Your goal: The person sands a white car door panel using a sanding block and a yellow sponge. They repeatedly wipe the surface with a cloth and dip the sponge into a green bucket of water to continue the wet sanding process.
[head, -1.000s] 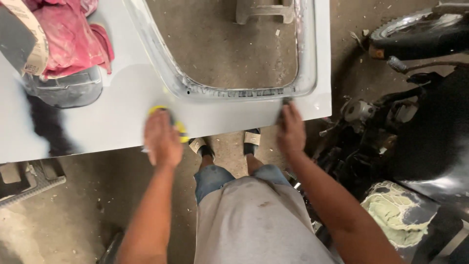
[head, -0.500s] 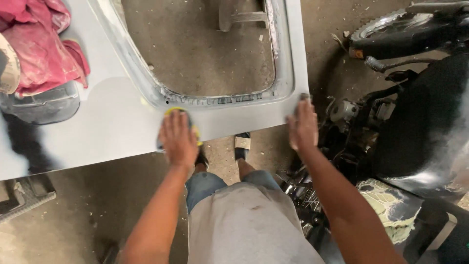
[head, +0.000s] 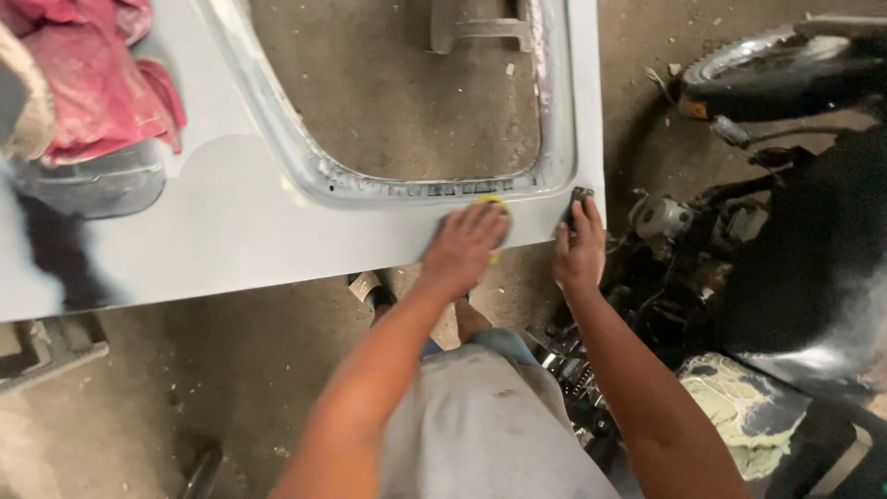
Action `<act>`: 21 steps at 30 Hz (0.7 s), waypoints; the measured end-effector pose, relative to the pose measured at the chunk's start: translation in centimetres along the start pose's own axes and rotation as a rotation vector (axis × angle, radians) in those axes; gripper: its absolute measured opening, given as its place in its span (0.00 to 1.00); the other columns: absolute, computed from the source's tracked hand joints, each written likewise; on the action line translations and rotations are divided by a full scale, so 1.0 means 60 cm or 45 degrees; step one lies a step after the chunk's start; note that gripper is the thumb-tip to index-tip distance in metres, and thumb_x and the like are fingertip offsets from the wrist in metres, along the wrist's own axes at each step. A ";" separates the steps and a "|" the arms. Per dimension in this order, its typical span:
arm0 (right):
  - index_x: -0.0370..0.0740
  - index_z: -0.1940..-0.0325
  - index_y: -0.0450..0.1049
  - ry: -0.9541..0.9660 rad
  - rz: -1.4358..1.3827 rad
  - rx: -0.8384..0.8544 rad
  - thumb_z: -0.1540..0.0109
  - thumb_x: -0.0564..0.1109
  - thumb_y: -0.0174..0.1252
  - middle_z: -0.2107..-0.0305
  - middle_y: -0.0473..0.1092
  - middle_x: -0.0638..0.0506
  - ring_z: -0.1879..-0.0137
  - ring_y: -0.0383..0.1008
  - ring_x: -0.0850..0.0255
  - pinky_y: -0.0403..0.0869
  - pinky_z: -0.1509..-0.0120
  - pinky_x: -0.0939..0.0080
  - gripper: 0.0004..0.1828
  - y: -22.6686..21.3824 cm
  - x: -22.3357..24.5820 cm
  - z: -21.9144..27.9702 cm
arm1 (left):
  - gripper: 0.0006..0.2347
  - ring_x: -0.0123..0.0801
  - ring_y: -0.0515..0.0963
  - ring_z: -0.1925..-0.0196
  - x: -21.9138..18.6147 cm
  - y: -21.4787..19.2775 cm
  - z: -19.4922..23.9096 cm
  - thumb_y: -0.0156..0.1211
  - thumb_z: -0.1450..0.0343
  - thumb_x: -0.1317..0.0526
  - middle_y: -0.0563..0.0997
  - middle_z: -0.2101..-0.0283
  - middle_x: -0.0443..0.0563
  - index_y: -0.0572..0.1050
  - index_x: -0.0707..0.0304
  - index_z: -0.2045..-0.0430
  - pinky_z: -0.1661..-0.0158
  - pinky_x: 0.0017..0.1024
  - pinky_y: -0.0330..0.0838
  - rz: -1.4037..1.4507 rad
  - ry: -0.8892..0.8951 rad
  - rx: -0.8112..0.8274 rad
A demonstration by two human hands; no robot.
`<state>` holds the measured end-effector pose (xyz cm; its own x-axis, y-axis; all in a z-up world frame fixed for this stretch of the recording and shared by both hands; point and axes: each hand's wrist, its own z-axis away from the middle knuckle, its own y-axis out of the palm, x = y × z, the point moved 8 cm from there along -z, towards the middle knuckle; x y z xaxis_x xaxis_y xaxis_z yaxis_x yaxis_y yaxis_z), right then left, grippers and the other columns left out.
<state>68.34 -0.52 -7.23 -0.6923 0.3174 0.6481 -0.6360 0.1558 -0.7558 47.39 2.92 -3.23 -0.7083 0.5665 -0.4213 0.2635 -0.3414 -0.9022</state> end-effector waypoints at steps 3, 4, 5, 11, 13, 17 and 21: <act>0.39 0.32 0.69 0.053 0.006 -0.002 0.32 0.43 0.55 0.29 0.58 0.41 0.28 0.61 0.42 0.69 0.32 0.55 0.23 -0.007 -0.004 -0.003 | 0.21 0.41 0.62 0.23 0.134 -0.093 0.133 0.58 0.26 0.66 0.65 0.27 0.52 0.67 0.58 0.35 0.27 0.48 0.56 -0.057 -0.447 -0.030; 0.39 0.32 0.69 0.033 -0.001 0.008 0.32 0.43 0.55 0.29 0.58 0.41 0.28 0.61 0.42 0.69 0.32 0.55 0.23 0.008 -0.003 0.001 | 0.21 0.41 0.62 0.23 0.170 -0.106 0.175 0.58 0.26 0.66 0.65 0.27 0.52 0.67 0.58 0.35 0.27 0.48 0.56 -0.064 -0.466 -0.042; 0.39 0.32 0.69 -0.050 0.079 -0.023 0.33 0.43 0.56 0.30 0.59 0.40 0.29 0.62 0.42 0.69 0.31 0.52 0.24 0.018 0.004 0.005 | 0.25 0.47 0.57 0.23 0.221 -0.124 0.228 0.56 0.26 0.64 0.60 0.25 0.57 0.62 0.63 0.32 0.27 0.48 0.48 -0.169 -0.668 -0.061; 0.39 0.29 0.66 -0.506 0.136 0.212 0.32 0.43 0.54 0.34 0.64 0.38 0.32 0.65 0.43 0.71 0.31 0.47 0.26 0.121 0.240 0.077 | 0.27 0.53 0.45 0.21 0.336 -0.153 0.368 0.43 0.23 0.56 0.47 0.23 0.61 0.50 0.66 0.28 0.30 0.49 0.34 -0.101 -1.388 -0.343; 0.42 0.27 0.65 -0.563 0.119 0.453 0.30 0.44 0.49 0.35 0.65 0.41 0.33 0.67 0.47 0.72 0.31 0.49 0.25 0.169 0.325 0.117 | 0.27 0.51 0.44 0.21 0.322 -0.134 0.358 0.41 0.22 0.56 0.44 0.22 0.61 0.49 0.65 0.27 0.30 0.50 0.33 -0.097 -1.460 -0.392; 0.37 0.27 0.59 -1.122 0.164 0.519 0.29 0.52 0.43 0.32 0.60 0.38 0.30 0.62 0.42 0.67 0.29 0.41 0.27 0.210 0.414 0.188 | 0.28 0.51 0.42 0.20 0.242 -0.127 0.293 0.38 0.23 0.56 0.43 0.21 0.59 0.47 0.63 0.25 0.27 0.50 0.33 -0.195 -1.024 0.098; 0.45 0.23 0.55 -0.123 0.456 1.277 0.27 0.54 0.25 0.32 0.60 0.38 0.28 0.60 0.44 0.66 0.21 0.49 0.31 0.134 0.442 0.164 | 0.27 0.46 0.40 0.21 0.286 -0.127 0.318 0.37 0.22 0.54 0.43 0.22 0.54 0.46 0.58 0.26 0.28 0.52 0.31 -0.044 -0.881 0.117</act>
<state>41.52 -0.02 4.84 -0.8905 0.1095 0.4416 -0.3493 -0.7864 -0.5094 20.74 0.90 -1.81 -0.9777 -0.0190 -0.2093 0.1984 -0.4112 -0.8897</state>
